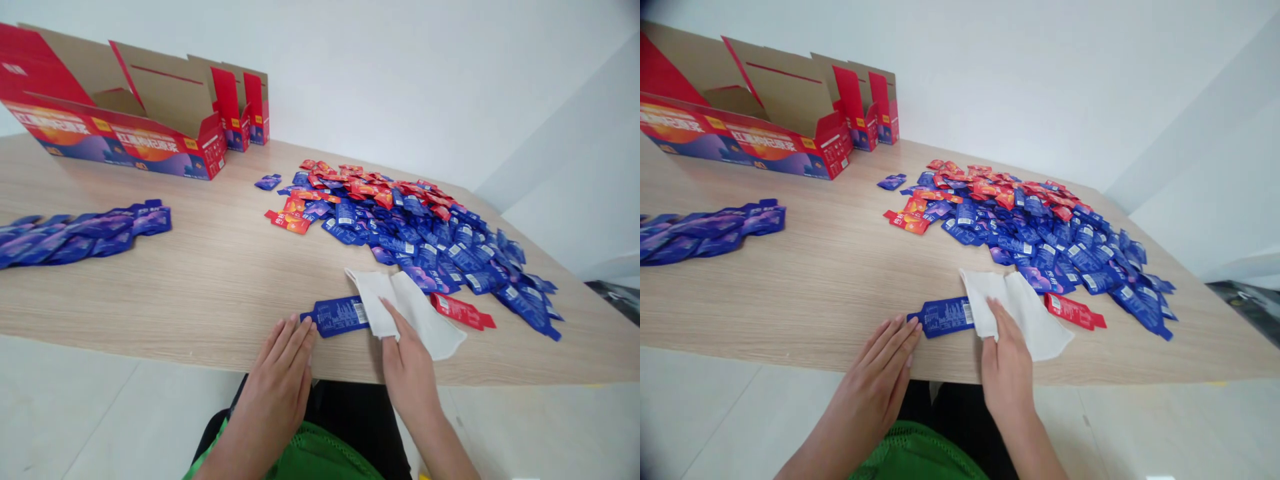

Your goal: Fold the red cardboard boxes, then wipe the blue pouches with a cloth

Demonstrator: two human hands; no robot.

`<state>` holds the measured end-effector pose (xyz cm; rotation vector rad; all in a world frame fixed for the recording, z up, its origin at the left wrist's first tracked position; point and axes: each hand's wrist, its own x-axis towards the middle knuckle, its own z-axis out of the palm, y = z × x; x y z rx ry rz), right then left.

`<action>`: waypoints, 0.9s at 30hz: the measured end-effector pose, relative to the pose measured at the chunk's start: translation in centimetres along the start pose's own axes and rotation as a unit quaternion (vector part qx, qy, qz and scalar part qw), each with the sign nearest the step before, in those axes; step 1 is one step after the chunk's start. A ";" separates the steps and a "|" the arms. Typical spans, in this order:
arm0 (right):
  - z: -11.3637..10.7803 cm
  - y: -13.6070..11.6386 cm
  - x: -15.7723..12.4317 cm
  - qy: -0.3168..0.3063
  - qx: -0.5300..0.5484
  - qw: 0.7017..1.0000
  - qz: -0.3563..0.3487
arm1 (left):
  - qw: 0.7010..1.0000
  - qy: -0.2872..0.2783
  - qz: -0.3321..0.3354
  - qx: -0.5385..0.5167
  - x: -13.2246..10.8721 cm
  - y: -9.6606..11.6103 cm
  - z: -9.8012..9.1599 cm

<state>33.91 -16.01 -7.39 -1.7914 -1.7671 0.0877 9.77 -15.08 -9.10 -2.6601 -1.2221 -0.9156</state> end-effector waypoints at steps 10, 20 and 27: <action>2.2 -2.1 -0.7 -0.086 -0.042 0.989 -0.115 | 1.000 -0.007 0.013 0.023 -0.1 -0.2 0.0; 3.1 -5.8 -0.8 -0.075 0.016 0.985 -0.152 | 1.000 0.001 0.008 -0.005 0.1 -0.1 -0.1; 1.4 -0.5 -1.7 -0.059 -0.066 0.992 -0.088 | 1.000 0.009 0.015 0.024 0.0 -0.3 0.3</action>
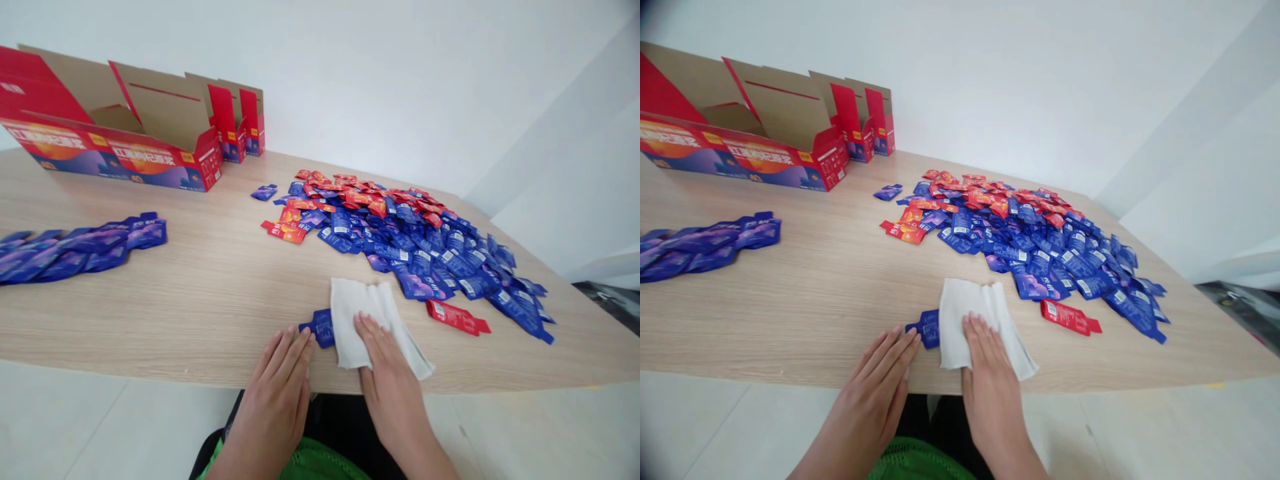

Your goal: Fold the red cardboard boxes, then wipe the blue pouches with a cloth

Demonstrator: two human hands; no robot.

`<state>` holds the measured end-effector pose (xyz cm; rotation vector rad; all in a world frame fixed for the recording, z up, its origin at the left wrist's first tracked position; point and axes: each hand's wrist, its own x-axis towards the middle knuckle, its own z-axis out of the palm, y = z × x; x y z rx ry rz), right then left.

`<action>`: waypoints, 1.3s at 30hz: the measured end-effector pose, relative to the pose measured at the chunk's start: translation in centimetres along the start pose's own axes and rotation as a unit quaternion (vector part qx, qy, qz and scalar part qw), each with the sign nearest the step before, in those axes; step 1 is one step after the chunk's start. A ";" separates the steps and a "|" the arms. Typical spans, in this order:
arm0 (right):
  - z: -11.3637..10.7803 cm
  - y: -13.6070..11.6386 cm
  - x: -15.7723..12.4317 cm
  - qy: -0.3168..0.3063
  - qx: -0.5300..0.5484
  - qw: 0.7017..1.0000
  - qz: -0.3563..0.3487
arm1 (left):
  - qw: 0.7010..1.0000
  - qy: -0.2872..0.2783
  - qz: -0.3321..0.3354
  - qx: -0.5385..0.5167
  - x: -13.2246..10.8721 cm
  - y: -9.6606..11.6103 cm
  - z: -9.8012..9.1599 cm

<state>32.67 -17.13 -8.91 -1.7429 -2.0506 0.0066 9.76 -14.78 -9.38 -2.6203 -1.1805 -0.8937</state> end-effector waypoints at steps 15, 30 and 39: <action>0.8 -0.3 0.5 0.005 0.036 0.999 0.019 | 1.000 0.006 0.001 0.010 0.0 -0.1 0.3; 0.8 -0.2 1.2 0.006 0.015 1.000 0.002 | 1.000 0.010 0.005 0.010 -0.4 -0.2 0.4; 1.6 -5.3 1.9 0.011 0.100 0.990 -0.098 | 1.000 0.017 0.001 -0.010 -0.2 -0.1 0.3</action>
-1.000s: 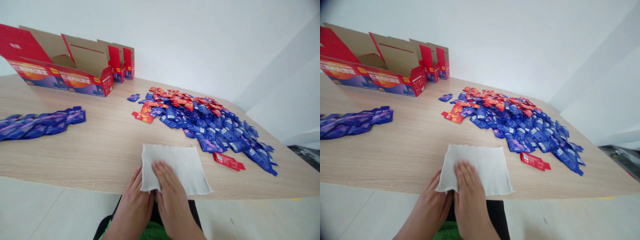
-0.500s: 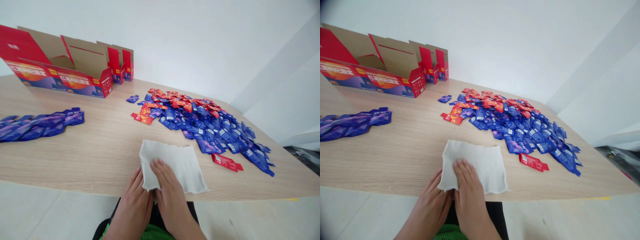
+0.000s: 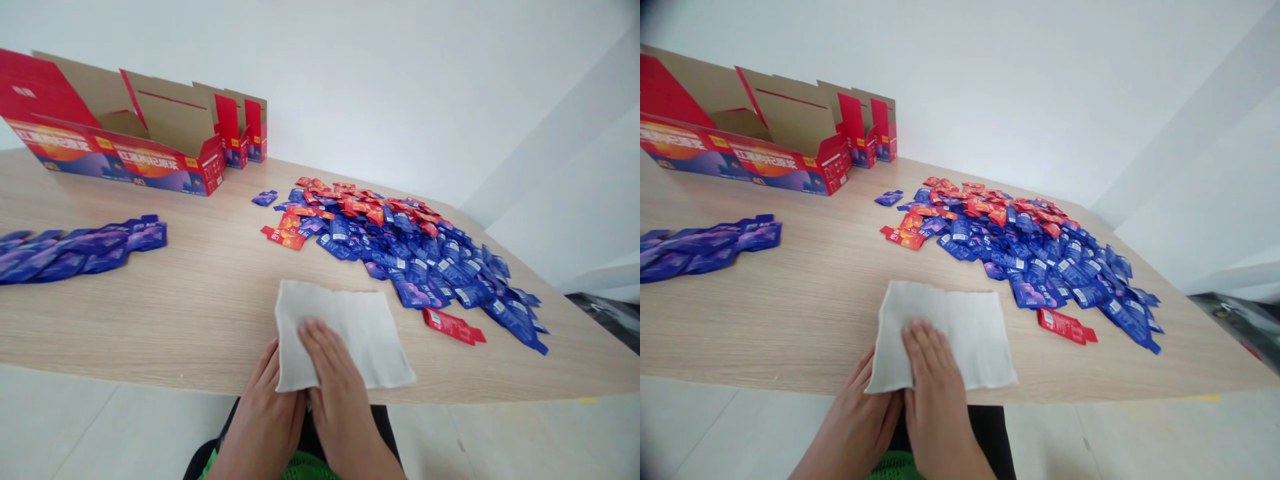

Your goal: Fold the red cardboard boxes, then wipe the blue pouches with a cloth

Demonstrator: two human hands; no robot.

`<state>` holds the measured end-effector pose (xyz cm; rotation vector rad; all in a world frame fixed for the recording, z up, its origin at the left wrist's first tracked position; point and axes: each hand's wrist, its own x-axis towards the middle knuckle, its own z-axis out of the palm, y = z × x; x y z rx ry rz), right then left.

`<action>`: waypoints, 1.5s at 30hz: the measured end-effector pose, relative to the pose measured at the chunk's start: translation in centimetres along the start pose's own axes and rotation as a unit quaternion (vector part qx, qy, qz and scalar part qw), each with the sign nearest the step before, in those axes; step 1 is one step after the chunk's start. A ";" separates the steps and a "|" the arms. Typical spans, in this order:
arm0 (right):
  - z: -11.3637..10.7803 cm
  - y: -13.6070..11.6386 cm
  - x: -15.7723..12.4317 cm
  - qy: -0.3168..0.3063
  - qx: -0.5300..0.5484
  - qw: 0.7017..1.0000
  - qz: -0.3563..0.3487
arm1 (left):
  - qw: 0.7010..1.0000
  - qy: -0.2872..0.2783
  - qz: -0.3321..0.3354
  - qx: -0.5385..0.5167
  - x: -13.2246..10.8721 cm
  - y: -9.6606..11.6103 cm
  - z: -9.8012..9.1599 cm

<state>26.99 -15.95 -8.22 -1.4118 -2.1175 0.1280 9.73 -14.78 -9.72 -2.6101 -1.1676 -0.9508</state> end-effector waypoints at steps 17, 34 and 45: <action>0.4 -0.2 0.8 -0.028 0.003 1.000 -0.010 | 1.000 -0.007 0.011 0.014 0.2 -0.1 -0.1; 0.1 1.3 -0.4 -0.035 -0.028 0.999 0.011 | 1.000 0.002 0.012 0.023 0.2 -0.1 0.1; 0.1 1.2 -0.8 0.019 -0.031 0.999 0.016 | 1.000 0.011 -0.004 0.011 0.2 0.2 0.0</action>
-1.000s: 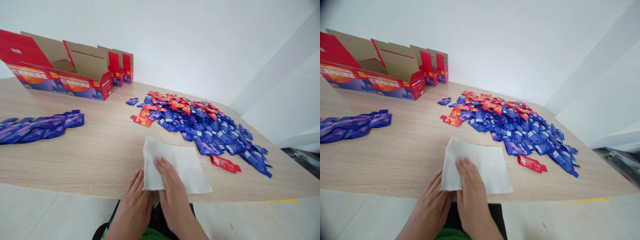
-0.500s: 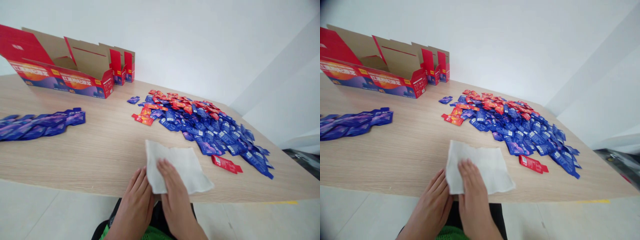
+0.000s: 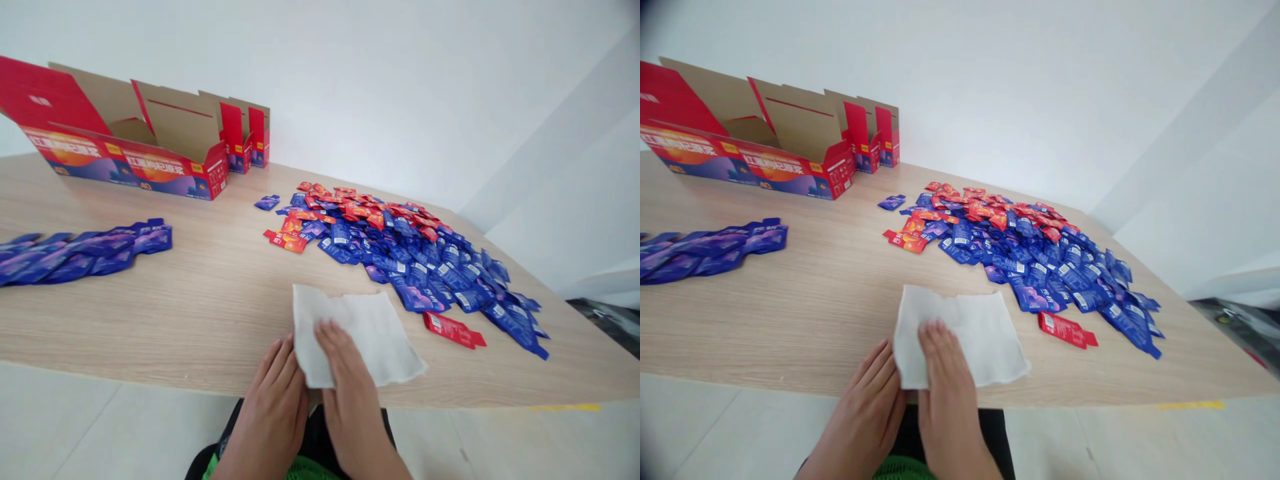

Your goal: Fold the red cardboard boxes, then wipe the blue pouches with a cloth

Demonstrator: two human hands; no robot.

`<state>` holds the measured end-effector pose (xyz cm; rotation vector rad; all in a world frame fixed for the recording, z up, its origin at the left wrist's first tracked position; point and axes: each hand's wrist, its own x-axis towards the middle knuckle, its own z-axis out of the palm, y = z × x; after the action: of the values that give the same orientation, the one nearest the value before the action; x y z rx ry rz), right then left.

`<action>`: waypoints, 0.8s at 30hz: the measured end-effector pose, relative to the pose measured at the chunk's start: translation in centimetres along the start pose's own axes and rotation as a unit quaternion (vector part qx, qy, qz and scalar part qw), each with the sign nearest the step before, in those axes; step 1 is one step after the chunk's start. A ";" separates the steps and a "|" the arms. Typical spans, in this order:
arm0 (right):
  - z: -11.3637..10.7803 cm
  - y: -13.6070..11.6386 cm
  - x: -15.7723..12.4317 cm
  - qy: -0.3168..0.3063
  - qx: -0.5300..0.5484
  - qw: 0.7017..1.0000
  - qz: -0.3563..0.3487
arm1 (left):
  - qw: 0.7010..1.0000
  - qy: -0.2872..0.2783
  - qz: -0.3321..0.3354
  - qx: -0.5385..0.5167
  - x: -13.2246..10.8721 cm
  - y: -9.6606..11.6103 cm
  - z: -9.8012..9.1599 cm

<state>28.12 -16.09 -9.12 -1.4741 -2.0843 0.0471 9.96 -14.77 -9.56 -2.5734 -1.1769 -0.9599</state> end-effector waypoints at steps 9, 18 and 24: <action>-3.7 6.7 -1.7 0.018 -0.052 0.988 0.142 | 0.999 -0.009 0.013 0.042 -0.1 -0.2 0.3; -0.4 0.2 1.1 -0.056 0.023 0.998 -0.011 | 1.000 -0.001 0.011 0.013 0.0 -0.2 0.1; -3.4 6.3 -0.6 0.014 -0.057 0.987 0.147 | 0.999 -0.003 0.009 0.031 -0.2 -0.2 0.5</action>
<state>35.30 -15.17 -8.73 -1.8323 -1.8573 0.0209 9.98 -14.55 -10.12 -2.5361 -1.1649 -0.8968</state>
